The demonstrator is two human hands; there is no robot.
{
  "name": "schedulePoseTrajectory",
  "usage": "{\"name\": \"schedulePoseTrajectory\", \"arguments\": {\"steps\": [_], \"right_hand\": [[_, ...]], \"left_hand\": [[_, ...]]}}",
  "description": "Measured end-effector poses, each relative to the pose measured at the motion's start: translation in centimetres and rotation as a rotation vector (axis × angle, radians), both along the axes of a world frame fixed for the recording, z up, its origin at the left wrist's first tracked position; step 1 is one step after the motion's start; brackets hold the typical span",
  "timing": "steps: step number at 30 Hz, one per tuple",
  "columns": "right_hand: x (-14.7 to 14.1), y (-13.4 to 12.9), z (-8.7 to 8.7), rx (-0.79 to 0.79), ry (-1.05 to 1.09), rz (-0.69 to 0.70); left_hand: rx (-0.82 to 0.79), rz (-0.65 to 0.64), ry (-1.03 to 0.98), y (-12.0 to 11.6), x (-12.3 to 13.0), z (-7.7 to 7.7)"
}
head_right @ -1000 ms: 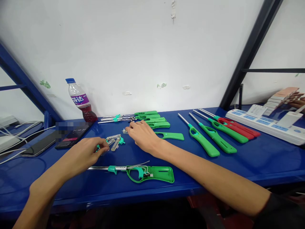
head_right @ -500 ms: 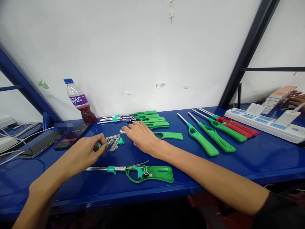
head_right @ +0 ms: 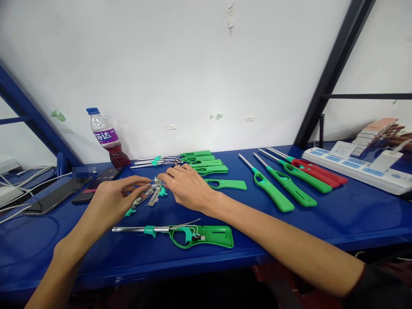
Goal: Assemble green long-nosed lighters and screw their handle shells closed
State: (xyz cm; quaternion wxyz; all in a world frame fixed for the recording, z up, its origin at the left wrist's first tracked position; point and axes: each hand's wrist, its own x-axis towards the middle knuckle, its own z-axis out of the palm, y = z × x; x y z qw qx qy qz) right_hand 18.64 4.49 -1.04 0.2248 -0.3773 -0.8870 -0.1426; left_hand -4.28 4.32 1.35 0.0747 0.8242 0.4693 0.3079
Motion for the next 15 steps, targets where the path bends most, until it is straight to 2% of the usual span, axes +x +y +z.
{"name": "schedulePoseTrajectory", "arguments": {"steps": [5, 15], "right_hand": [[-0.17, -0.24, -0.01, -0.012, 0.027, 0.018], [-0.41, -0.76, 0.13, -0.022, 0.017, 0.027]], "left_hand": [[0.045, 0.000, -0.066, -0.19, -0.06, -0.16], [0.179, -0.020, -0.062, -0.27, 0.39, -0.27]]}}
